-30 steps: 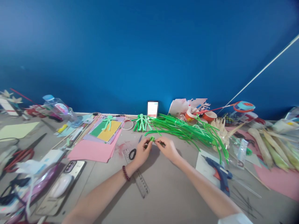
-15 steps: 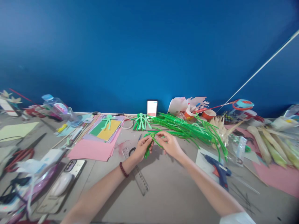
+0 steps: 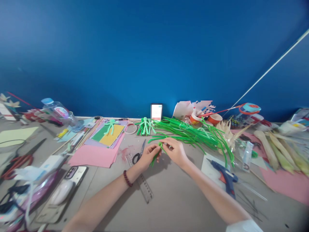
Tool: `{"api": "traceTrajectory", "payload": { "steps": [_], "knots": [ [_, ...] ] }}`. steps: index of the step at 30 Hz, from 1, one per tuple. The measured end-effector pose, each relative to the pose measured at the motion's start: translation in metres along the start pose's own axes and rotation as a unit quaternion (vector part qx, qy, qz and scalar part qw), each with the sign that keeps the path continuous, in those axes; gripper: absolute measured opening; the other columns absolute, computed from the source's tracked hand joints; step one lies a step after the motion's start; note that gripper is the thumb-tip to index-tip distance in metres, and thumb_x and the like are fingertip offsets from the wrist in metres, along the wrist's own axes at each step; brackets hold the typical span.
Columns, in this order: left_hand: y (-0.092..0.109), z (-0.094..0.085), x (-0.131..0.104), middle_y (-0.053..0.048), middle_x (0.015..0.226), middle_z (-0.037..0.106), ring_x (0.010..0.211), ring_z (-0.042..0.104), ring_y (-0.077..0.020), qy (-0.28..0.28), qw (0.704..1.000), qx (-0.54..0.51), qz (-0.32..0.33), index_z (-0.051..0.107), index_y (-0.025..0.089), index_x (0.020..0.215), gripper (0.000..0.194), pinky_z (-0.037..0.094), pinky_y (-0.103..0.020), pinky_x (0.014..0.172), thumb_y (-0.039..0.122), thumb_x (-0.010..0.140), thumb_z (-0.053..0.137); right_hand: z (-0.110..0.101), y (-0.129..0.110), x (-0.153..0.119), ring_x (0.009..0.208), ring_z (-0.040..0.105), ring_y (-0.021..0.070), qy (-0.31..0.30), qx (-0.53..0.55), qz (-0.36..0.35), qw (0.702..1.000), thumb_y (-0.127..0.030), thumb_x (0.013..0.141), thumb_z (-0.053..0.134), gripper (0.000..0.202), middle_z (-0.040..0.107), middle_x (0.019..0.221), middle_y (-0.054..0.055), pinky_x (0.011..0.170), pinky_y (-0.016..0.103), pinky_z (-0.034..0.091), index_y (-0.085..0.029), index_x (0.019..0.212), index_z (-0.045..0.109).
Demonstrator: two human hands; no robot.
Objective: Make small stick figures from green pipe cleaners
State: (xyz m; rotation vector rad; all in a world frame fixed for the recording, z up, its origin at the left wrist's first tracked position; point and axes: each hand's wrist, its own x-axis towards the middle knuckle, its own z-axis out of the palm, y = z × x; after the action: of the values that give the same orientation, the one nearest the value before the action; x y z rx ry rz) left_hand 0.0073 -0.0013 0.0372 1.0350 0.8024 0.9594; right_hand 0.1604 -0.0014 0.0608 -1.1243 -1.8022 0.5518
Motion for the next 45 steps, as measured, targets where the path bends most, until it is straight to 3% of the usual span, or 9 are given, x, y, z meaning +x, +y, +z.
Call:
{"api": "traceTrajectory", "payload": {
  "steps": [14,19,23,26,30,34,40,45],
  "knots": [
    [-0.008,0.004,-0.002,0.003,0.063,0.053,0.044,0.045,-0.0047,-0.004,0.999,-0.046,-0.003,0.056,0.015,0.074,0.036,0.041,-0.017,0.041,0.048,0.071,0.069,0.015,0.001,-0.009,0.071,0.065,0.0164,0.076,0.090,0.051,0.992,-0.023,0.082,0.055,0.018,0.072,0.085,0.007,0.053,0.023,0.050,-0.020,0.084,0.072],
    [-0.010,0.001,-0.001,0.004,0.061,0.053,0.044,0.046,-0.0054,0.004,0.999,-0.047,0.007,0.057,0.015,0.074,0.035,0.042,-0.019,0.042,0.047,0.071,0.070,0.013,0.005,-0.006,0.067,0.062,0.0143,0.033,0.101,0.082,0.991,-0.022,0.080,0.054,0.019,0.071,0.085,0.006,0.054,0.023,0.049,-0.020,0.088,0.072],
    [-0.012,-0.004,0.000,0.003,0.060,0.054,0.043,0.047,-0.0056,-0.001,0.999,-0.042,0.020,0.058,0.015,0.073,0.033,0.041,-0.019,0.043,0.046,0.075,0.067,0.013,0.008,-0.004,0.066,0.062,0.0136,0.001,0.176,0.134,0.975,-0.026,0.079,0.054,0.024,0.068,0.092,0.006,0.048,0.021,0.048,-0.019,0.099,0.065],
    [-0.013,-0.006,0.001,0.002,0.061,0.055,0.043,0.047,-0.0053,0.006,0.998,-0.056,0.022,0.059,0.014,0.071,0.032,0.040,-0.019,0.042,0.045,0.076,0.066,0.011,0.006,-0.003,0.061,0.059,0.0127,-0.008,0.184,0.159,0.970,-0.031,0.078,0.058,0.018,0.064,0.088,0.005,0.042,0.020,0.043,-0.019,0.091,0.059],
    [-0.009,-0.007,0.004,0.002,0.062,0.055,0.045,0.048,-0.0061,0.029,0.994,-0.103,0.011,0.060,0.015,0.073,0.029,0.041,-0.019,0.042,0.041,0.072,0.071,0.009,0.007,-0.002,0.054,0.053,0.0106,-0.002,0.123,0.136,0.983,-0.034,0.076,0.063,0.017,0.060,0.074,0.000,0.047,0.021,0.042,-0.019,0.079,0.055],
    [-0.004,-0.008,0.006,0.002,0.064,0.058,0.049,0.052,-0.0077,0.036,0.992,-0.122,-0.005,0.063,0.015,0.081,0.029,0.042,-0.020,0.044,0.036,0.065,0.076,0.008,0.014,-0.001,0.057,0.053,0.0127,-0.004,0.089,0.105,0.990,-0.033,0.078,0.061,0.015,0.060,0.068,0.001,0.055,0.024,0.043,-0.018,0.078,0.062],
    [-0.002,-0.007,0.006,0.003,0.064,0.058,0.048,0.051,-0.0067,0.092,0.994,-0.037,0.045,0.062,0.015,0.080,0.032,0.044,-0.020,0.049,0.038,0.063,0.077,0.008,0.015,0.000,0.055,0.044,0.0112,-0.002,0.052,0.087,0.995,-0.029,0.079,0.057,0.017,0.056,0.062,0.000,0.053,0.023,0.037,-0.017,0.077,0.069],
    [-0.006,-0.010,0.005,-0.001,0.070,0.064,0.055,0.057,-0.0106,0.142,0.976,0.122,0.113,0.064,0.015,0.079,0.027,0.047,-0.022,0.054,0.039,0.070,0.071,0.013,0.016,-0.002,0.053,0.047,0.0118,-0.004,0.106,0.158,0.982,-0.032,0.077,0.058,0.022,0.060,0.061,0.002,0.052,0.024,0.039,-0.015,0.080,0.071]
  ]
}}
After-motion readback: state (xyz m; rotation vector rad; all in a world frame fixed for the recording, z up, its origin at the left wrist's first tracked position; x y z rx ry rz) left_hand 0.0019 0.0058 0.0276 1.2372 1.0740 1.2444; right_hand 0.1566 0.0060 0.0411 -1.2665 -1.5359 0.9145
